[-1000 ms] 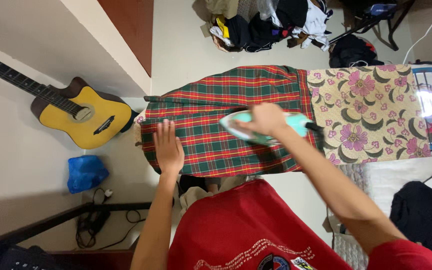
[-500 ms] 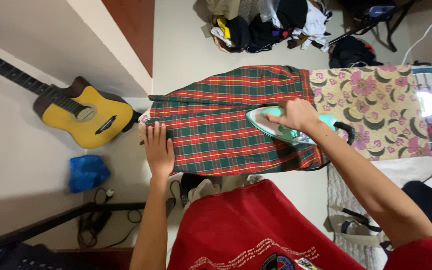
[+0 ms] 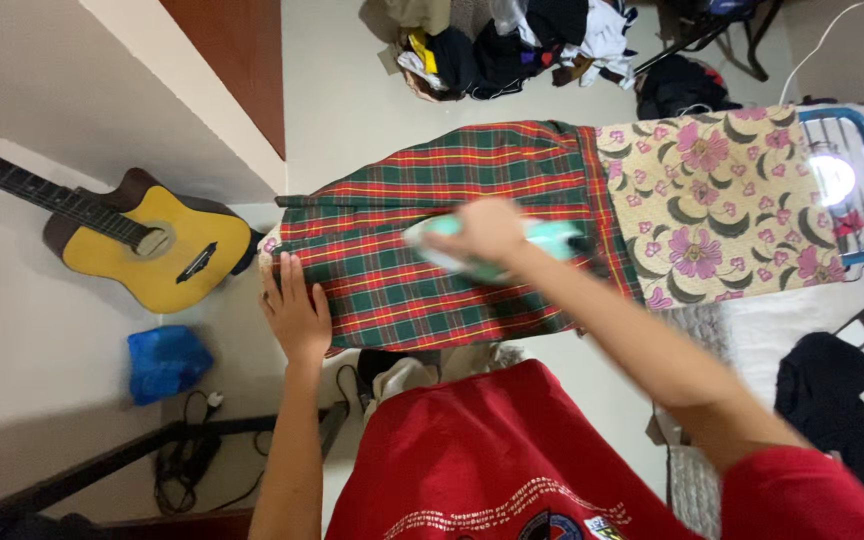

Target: The person irons a plaid shirt on an ironing board. They repeatedly smooth the fabric with their hands and move the iron across different sections of the shirt, adjusting its position as needed.

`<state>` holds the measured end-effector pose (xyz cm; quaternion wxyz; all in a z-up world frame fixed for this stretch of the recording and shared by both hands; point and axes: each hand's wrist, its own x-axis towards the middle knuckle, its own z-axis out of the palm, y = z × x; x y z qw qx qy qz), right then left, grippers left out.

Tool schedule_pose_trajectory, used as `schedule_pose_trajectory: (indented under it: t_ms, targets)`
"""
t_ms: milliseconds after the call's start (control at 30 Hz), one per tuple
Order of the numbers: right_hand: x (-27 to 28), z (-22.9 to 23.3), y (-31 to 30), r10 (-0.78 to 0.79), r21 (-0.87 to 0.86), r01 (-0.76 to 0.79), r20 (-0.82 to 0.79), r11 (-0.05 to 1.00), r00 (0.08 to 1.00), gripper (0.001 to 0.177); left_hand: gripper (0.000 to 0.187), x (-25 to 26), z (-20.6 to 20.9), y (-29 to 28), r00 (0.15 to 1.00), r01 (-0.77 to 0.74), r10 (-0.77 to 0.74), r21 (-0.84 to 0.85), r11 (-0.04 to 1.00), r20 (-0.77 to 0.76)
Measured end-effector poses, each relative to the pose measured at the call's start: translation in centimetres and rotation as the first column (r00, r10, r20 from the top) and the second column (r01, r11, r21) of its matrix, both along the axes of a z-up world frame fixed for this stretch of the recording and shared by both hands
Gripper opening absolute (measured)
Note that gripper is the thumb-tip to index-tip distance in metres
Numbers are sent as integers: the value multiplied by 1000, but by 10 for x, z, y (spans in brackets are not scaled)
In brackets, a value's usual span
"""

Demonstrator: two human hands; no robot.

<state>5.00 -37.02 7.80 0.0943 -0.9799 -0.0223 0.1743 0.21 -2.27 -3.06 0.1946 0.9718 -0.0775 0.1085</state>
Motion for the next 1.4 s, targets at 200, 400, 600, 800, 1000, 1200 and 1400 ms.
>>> schedule_pose_trajectory:
  t_ms: [200,400,600,800,1000,1200,1400]
  targets:
    - [-12,14,-127,-152,-92,160,88,983,984,89,57,6,-3,-2,1000,0,0,-7,1000,0]
    - [-4,-2,-53,118,-95,-123,-51,988,992,88,58,7,-14,24,997,69,-77,-199,978,-29]
    - [8,-28,104,167,16,-172,161,985,973,75,57,19,-54,38,980,-161,85,-469,868,-179]
    - [9,-14,108,63,43,-70,146,997,987,76,46,41,-87,83,931,-316,107,-629,711,-348]
    - [17,5,85,62,-36,-59,105,998,993,77,31,24,-128,65,879,-477,161,-811,339,-449]
    - [57,-15,165,140,55,-150,154,987,978,76,32,34,-131,74,789,-612,28,-780,132,-614]
    - [59,-7,135,-52,11,53,-72,999,996,77,34,100,-95,58,879,-443,-1,-816,371,-477]
